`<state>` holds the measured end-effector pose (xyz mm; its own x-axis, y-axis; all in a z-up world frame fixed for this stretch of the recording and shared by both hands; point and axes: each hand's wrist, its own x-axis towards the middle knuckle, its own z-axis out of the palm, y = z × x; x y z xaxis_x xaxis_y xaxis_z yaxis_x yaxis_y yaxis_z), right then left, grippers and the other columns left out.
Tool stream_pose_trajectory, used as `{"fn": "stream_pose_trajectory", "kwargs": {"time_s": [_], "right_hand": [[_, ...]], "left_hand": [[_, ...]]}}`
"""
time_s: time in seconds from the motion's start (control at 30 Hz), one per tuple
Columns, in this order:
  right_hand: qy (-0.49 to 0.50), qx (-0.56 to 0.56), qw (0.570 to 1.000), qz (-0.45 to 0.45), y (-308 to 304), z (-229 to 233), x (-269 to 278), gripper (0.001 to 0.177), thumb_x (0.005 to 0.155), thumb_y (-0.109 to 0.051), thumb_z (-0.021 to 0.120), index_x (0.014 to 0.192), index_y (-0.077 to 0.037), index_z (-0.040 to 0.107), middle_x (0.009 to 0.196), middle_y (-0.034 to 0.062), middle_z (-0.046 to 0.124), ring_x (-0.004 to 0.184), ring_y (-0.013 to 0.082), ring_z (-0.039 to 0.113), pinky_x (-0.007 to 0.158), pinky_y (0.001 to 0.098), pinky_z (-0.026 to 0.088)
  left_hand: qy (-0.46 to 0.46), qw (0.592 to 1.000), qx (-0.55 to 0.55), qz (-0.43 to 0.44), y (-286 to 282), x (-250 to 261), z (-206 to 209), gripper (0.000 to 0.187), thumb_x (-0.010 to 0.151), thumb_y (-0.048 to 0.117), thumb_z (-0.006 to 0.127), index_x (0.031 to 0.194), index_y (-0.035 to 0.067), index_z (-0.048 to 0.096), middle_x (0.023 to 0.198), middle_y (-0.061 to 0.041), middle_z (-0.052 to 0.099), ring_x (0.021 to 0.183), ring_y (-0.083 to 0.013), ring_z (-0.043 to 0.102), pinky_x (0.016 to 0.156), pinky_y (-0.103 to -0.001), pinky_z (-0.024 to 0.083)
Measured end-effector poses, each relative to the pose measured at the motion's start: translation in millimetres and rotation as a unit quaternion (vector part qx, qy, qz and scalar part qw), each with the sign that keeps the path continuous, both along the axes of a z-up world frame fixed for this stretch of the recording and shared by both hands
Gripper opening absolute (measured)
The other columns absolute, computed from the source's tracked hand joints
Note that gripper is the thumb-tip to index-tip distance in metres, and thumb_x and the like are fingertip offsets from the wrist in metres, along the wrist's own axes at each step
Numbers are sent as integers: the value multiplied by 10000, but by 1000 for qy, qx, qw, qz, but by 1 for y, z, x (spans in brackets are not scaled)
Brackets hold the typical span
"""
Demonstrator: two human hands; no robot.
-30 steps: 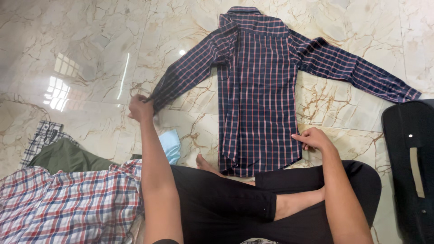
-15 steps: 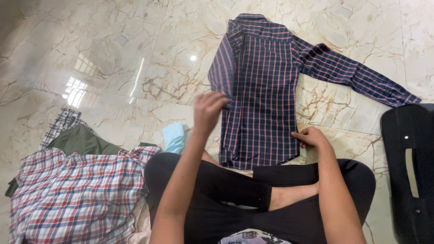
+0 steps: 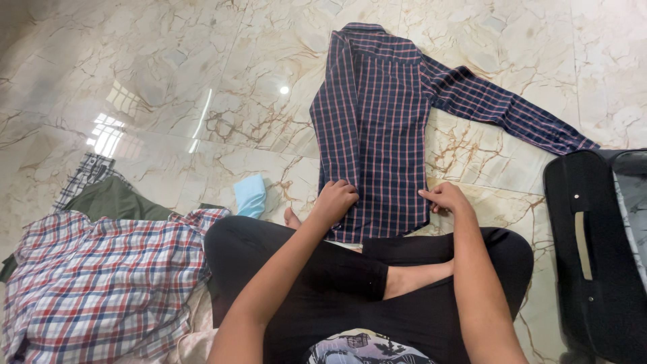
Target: The person folds a shirt on the floor and places it into an open suitcase.
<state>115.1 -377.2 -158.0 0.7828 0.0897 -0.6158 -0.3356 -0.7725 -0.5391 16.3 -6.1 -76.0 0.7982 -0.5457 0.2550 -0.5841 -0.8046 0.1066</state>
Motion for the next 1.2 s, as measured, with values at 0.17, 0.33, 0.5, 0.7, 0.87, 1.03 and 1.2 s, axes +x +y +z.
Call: {"fn": "stream_pose_trajectory", "kwargs": {"time_s": [0.17, 0.33, 0.5, 0.7, 0.87, 1.03, 1.2], "right_hand": [[4, -19, 1000, 10, 1, -1, 2, 583, 848, -551, 769, 753, 23, 789, 625, 122, 747, 513, 172, 694, 467, 325, 496], [-4, -28, 1000, 9, 0, 2, 1, 594, 857, -549, 772, 732, 32, 779, 619, 130, 743, 515, 182, 691, 473, 324, 494], [-13, -49, 996, 70, -2, 5, 1, 576, 750, -558, 852, 683, 10, 778, 622, 122, 752, 523, 181, 676, 506, 315, 513], [30, -52, 992, 113, -2, 18, 2, 495, 642, -447, 942, 635, 17, 770, 638, 106, 767, 536, 159, 674, 529, 314, 523], [72, -61, 988, 123, -2, 27, 1, 459, 658, -409, 951, 630, 1, 749, 636, 109, 744, 528, 184, 625, 518, 338, 476], [140, -99, 978, 119, 2, 28, 1, 425, 677, -346, 973, 729, 2, 734, 643, 108, 766, 559, 191, 656, 527, 345, 477], [95, -108, 986, 81, 1, 28, 2, 564, 750, -582, 848, 798, -22, 797, 670, 90, 774, 598, 190, 727, 556, 331, 527]], "left_hand": [[60, 995, 17, 73, 2, -18, -1, 156, 810, 84, 722, 899, 193, 788, 1031, 35, 712, 1040, -204, 645, 852, -376, 510], [221, 963, -62, 138, 10, -14, -1, 483, 684, 377, 893, 1102, 185, 745, 1192, -30, 651, 1200, -266, 570, 945, -492, 493], [149, 964, -50, 215, 4, -13, -8, 884, 579, 400, 973, 1384, 291, 625, 1522, -211, 402, 1427, -544, 371, 961, -724, 425], [209, 948, 7, 239, -2, -14, -31, 938, 579, 356, 962, 1417, 262, 552, 1481, -174, 437, 1293, -498, 443, 906, -560, 551], [262, 939, 29, 223, -6, -21, -30, 863, 614, 368, 963, 1384, 215, 606, 1304, -158, 542, 1211, -420, 504, 937, -495, 552], [298, 931, 50, 206, -11, -29, -15, 839, 596, 392, 977, 1340, 189, 645, 1311, -156, 541, 1240, -419, 489, 961, -470, 550], [304, 928, 56, 209, -11, -27, -3, 883, 553, 432, 975, 1333, 185, 643, 1310, -147, 536, 1236, -409, 489, 932, -471, 563]]}}
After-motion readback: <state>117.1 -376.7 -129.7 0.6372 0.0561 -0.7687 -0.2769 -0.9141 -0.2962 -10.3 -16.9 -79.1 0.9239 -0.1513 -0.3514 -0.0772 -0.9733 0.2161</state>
